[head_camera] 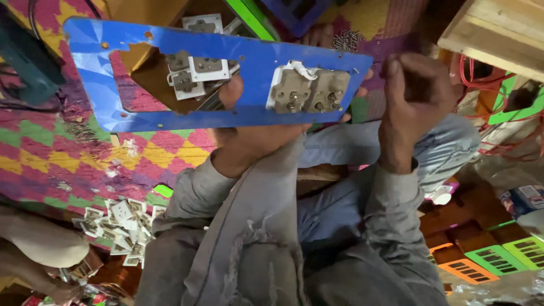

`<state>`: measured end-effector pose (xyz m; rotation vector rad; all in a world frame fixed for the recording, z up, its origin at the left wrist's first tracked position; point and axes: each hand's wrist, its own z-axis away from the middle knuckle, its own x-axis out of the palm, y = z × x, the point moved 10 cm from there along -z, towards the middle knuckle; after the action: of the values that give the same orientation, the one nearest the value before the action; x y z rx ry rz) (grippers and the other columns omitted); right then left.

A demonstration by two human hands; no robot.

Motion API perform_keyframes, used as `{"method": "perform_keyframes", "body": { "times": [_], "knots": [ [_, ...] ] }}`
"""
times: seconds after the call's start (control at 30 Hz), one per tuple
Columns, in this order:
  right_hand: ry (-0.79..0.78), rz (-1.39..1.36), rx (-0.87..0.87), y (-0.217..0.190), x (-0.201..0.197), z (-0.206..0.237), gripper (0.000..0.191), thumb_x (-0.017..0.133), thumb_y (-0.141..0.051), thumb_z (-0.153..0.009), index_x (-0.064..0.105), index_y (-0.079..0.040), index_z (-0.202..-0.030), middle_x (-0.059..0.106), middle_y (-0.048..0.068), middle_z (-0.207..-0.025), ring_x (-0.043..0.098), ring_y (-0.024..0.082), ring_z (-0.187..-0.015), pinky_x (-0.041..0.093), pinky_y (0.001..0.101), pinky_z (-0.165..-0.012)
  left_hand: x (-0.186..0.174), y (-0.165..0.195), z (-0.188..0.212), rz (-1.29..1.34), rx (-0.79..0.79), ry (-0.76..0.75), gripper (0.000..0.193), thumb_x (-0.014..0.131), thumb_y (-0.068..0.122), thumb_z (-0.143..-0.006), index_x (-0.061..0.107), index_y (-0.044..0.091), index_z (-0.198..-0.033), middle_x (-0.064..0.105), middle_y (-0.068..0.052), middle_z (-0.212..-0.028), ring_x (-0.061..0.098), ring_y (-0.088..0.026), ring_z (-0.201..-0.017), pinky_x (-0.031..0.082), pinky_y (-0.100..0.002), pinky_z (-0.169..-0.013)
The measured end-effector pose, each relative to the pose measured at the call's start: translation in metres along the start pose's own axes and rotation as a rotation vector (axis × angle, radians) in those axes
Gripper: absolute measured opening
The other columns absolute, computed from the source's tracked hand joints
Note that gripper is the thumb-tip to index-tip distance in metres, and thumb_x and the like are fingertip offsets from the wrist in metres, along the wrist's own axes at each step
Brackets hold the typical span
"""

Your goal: The person assembles electrical socket units by inserting white socket modules into blue plastic frames and securing them with screws. They handle multiple frames and sockets, aligning components and fastening them by hand.

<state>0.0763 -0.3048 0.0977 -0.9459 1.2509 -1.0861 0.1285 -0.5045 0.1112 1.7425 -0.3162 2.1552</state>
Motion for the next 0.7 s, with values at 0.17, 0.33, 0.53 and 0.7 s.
{"method": "perform_keyframes", "body": {
  "times": [0.17, 0.33, 0.53, 0.7],
  "knots": [
    [-0.050, 0.008, -0.037, -0.060, 0.016, 0.009, 0.017, 0.074, 0.013, -0.097, 0.066, 0.004, -0.109, 0.068, 0.009, -0.108, 0.071, 0.018, -0.095, 0.060, 0.0296, -0.085, -0.030, -0.007, 0.008, 0.080, 0.129, 0.186, 0.099, 0.062, 0.076, -0.081, 0.036, 0.013, -0.153, 0.038, -0.014, -0.158, 0.042, -0.037, -0.145, 0.040, -0.064, -0.119],
    [-0.127, 0.251, -0.207, -0.084, 0.031, 0.008, 0.019, 0.082, 0.011, -0.098, 0.074, 0.002, -0.112, 0.068, 0.010, -0.103, 0.066, 0.018, -0.091, 0.050, 0.0256, -0.078, -0.041, -0.002, 0.015, -0.607, 0.147, 0.313, 0.097, 0.067, 0.066, -0.085, 0.032, 0.005, -0.152, 0.042, -0.017, -0.158, 0.046, -0.035, -0.149, 0.038, -0.056, -0.124],
    [-0.175, 0.332, -0.272, -0.082, 0.038, 0.010, 0.020, 0.087, 0.007, -0.097, 0.076, 0.000, -0.113, 0.062, 0.009, -0.105, 0.060, 0.017, -0.090, 0.043, 0.0251, -0.073, -0.031, -0.008, 0.012, 0.182, 0.232, 0.128, 0.091, 0.053, 0.067, -0.089, 0.037, 0.008, -0.156, 0.031, -0.010, -0.167, 0.039, -0.027, -0.152, 0.031, -0.052, -0.124],
    [-0.164, 0.298, -0.293, -0.079, 0.037, 0.012, 0.021, 0.087, 0.007, -0.100, 0.076, -0.001, -0.116, 0.060, 0.008, -0.101, 0.058, 0.018, -0.093, 0.045, 0.0269, -0.081, -0.041, -0.011, 0.016, 0.084, 0.225, 0.153, 0.085, 0.049, 0.066, -0.096, 0.037, 0.007, -0.156, 0.036, -0.015, -0.163, 0.040, -0.030, -0.146, 0.032, -0.053, -0.122]
  ]
}}
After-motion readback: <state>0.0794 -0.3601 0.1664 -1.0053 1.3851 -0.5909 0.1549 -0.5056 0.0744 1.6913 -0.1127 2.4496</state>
